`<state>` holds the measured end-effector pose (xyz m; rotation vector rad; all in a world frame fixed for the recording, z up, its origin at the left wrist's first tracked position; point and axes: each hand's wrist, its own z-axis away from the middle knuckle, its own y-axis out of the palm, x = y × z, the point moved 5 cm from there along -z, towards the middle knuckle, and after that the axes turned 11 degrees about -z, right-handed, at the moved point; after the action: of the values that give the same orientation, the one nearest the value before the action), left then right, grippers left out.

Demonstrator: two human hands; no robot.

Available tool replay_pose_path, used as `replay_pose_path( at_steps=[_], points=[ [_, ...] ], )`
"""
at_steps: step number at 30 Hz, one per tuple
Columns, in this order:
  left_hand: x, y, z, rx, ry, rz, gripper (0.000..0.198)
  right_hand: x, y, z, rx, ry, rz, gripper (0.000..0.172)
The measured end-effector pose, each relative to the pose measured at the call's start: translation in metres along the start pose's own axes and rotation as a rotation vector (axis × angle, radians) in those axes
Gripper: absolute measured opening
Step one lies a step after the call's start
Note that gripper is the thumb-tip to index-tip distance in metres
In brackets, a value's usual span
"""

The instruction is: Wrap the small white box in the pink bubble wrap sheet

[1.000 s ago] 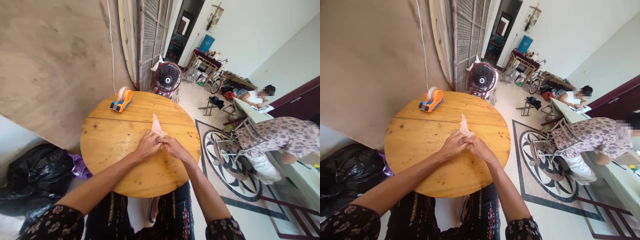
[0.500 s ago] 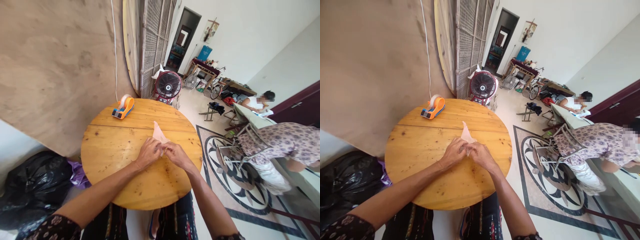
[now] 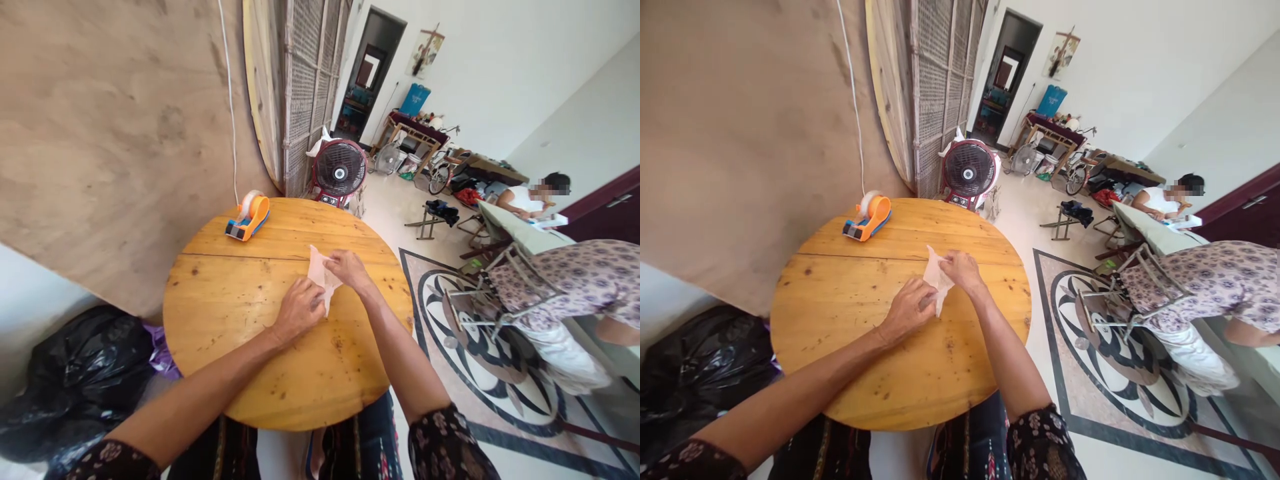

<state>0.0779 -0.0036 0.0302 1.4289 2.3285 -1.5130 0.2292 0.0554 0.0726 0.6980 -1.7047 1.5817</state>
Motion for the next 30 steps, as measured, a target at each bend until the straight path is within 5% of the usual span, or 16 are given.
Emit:
replay_pose_path(
  at_steps=[4,14,24,30],
  points=[
    [0.000,-0.002,0.000,-0.014,-0.019,-0.020,0.011,-0.023,0.001,-0.012,0.048,0.034,-0.219,0.019],
    [-0.002,-0.002,0.001,-0.035,0.007,-0.048,0.009,-0.082,-0.010,-0.006,-0.066,0.171,-0.525,0.020],
    [-0.006,-0.004,0.000,-0.079,0.049,-0.079,0.010,-0.084,-0.012,-0.009,0.023,0.211,-0.488,0.011],
    [-0.003,-0.002,0.002,-0.079,0.037,-0.062,0.009,-0.062,-0.003,-0.026,0.167,0.135,-0.220,0.035]
  ],
)
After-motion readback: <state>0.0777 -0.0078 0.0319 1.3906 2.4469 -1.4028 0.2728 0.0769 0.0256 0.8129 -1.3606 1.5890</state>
